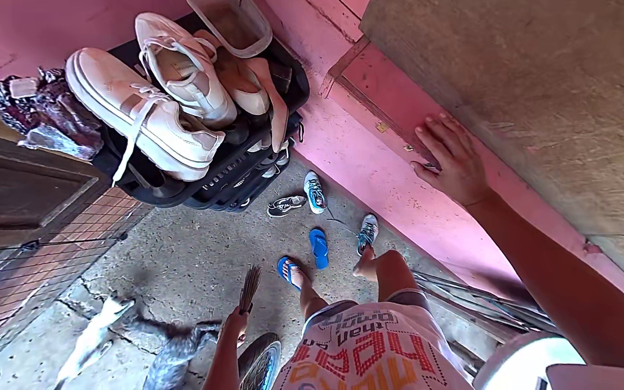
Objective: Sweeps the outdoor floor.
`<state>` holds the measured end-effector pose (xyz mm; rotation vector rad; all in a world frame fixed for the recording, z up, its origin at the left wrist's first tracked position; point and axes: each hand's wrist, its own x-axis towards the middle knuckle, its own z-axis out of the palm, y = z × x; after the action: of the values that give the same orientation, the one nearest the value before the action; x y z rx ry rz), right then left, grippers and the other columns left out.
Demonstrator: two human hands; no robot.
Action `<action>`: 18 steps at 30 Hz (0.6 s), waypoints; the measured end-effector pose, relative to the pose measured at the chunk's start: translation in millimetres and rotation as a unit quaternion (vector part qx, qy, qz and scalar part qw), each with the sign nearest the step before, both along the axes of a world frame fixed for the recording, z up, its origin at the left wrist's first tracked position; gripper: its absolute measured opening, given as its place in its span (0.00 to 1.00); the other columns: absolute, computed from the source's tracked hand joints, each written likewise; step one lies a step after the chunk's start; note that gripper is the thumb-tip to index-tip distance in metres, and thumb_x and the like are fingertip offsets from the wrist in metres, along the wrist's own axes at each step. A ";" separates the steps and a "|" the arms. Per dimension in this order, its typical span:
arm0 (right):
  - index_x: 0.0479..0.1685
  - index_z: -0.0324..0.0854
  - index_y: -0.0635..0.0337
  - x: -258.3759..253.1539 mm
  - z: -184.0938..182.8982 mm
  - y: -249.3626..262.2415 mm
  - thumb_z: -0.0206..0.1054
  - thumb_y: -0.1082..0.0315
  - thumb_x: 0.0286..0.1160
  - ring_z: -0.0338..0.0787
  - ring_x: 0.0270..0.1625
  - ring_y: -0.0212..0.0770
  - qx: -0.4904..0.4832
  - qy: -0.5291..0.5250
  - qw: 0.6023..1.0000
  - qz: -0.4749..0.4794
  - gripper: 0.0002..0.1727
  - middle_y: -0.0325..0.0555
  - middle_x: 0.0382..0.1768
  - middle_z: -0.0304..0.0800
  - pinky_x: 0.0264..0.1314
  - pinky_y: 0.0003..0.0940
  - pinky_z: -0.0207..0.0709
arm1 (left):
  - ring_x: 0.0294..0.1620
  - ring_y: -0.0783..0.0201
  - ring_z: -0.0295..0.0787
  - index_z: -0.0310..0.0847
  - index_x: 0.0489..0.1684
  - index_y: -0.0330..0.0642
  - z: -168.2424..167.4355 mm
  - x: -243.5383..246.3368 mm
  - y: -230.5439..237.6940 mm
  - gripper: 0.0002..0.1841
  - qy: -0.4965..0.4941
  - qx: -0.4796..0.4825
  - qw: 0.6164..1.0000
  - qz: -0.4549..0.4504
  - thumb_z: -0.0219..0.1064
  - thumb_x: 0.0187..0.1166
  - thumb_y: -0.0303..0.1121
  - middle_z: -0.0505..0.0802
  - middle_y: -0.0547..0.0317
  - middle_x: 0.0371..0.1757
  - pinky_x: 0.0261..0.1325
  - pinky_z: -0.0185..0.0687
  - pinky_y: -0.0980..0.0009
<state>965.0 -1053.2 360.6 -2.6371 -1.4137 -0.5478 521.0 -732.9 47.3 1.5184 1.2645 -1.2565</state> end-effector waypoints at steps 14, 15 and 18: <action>0.81 0.76 0.58 -0.8 -0.4 1.5 0.67 0.55 0.78 0.69 0.87 0.64 -0.012 -0.006 1.000 -0.016 0.32 0.58 0.82 0.76 0.85 0.57 0.65 | 0.54 0.39 0.88 0.60 0.89 0.44 2.2 32.2 9.2 0.24 -0.029 0.023 0.999 -0.016 0.47 0.97 0.39 0.85 0.29 0.64 0.58 0.83 0.45; 0.82 0.75 0.57 -0.4 -1.1 1.3 0.67 0.55 0.78 0.69 0.88 0.64 -0.013 -0.002 1.000 -0.016 0.32 0.58 0.83 0.75 0.85 0.57 0.65 | 0.53 0.40 0.88 0.60 0.89 0.44 3.7 33.7 8.6 0.24 -0.030 0.024 0.999 -0.014 0.47 0.97 0.39 0.85 0.29 0.63 0.57 0.83 0.46; 0.83 0.74 0.57 1.7 -1.5 0.4 0.66 0.56 0.79 0.68 0.88 0.66 -0.014 -0.001 1.000 -0.001 0.32 0.59 0.83 0.74 0.87 0.57 0.63 | 0.52 0.41 0.88 0.58 0.90 0.45 8.2 32.9 4.9 0.25 -0.038 0.020 0.999 -0.005 0.47 0.97 0.40 0.85 0.30 0.62 0.56 0.83 0.46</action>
<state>966.7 -1052.8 359.1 -2.6604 -1.4312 -0.5339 553.9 -728.0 55.5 1.5878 1.2417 -1.1750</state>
